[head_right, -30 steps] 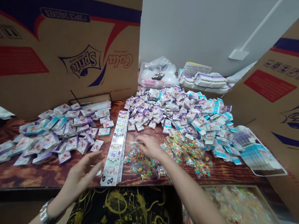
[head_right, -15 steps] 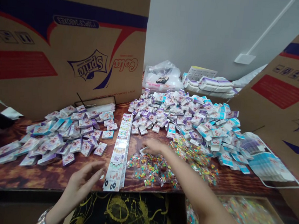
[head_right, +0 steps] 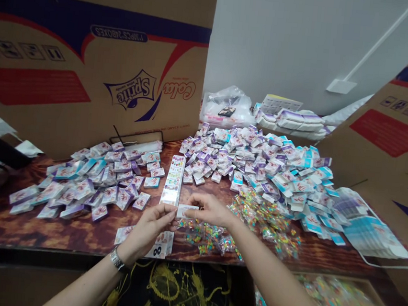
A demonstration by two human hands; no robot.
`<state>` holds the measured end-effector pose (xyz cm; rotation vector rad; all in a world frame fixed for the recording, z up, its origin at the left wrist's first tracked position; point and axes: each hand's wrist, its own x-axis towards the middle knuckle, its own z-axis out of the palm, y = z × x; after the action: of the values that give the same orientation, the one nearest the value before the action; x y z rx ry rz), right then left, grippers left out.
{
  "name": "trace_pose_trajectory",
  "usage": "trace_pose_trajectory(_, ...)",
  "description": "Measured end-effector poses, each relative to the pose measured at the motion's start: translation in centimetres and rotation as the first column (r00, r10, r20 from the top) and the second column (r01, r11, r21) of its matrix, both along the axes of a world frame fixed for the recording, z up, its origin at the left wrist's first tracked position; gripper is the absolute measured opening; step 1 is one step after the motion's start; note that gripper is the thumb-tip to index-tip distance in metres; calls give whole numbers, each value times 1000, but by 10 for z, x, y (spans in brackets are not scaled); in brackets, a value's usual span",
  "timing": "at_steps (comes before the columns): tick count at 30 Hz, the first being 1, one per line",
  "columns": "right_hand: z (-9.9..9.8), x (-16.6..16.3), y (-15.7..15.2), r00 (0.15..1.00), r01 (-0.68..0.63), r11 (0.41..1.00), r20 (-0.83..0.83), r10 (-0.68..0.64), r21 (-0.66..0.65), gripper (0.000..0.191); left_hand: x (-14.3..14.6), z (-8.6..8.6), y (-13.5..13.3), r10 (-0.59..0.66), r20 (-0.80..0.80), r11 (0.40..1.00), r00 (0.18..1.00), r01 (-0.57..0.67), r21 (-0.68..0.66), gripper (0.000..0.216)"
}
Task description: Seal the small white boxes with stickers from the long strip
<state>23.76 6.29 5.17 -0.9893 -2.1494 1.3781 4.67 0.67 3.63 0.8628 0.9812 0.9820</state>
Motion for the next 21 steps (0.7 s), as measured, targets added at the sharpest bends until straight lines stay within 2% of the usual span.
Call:
trace_pose_trajectory(2, -4, -3, -5, 997, 43, 996, -65, -48, -78, 26, 0, -1, -3, 8, 61, 999, 998, -6, -36, 27)
trace_pose_trajectory(5, -5, -7, -9, 996, -10, 994, -88, 1, -110, 28, -3, 0, -8, 8, 67, 1000, 998, -10, 17, 25)
trace_pose_trajectory(9, 5, -8, -8, 996, -90, 995, 13, 90, 30, 19, -8, 4, -12, 5, 3, 995, 1000, -5, 98, 19)
trace_pose_trajectory(12, 13, -12, -11, 991, -113, 980, 89, 99, 162, 9, -12, 6, -14, -16, -11, 994, 1000, 17, 110, 26)
trace_pose_trajectory(14, 16, -17, -15, 986, -125, 954, 144, 88, 273, 3, -15, 6, -13, -23, -148, 979, 989, 52, 196, 25)
trace_pose_trajectory(17, 15, -24, -22, 980, -113, 899, 195, 31, 423, 4, -22, 3, -12, 46, -433, 914, 900, 137, 382, 12)
trace_pose_trajectory(19, 12, -28, -26, 984, -84, 888, 178, 3, 451, 8, -26, 1, -11, 94, -534, 861, 840, 201, 468, 12)
trace_pose_trajectory(21, 10, -30, -27, 990, -78, 909, 143, 20, 409, 10, -29, 1, -12, 130, -585, 815, 801, 249, 523, 13)
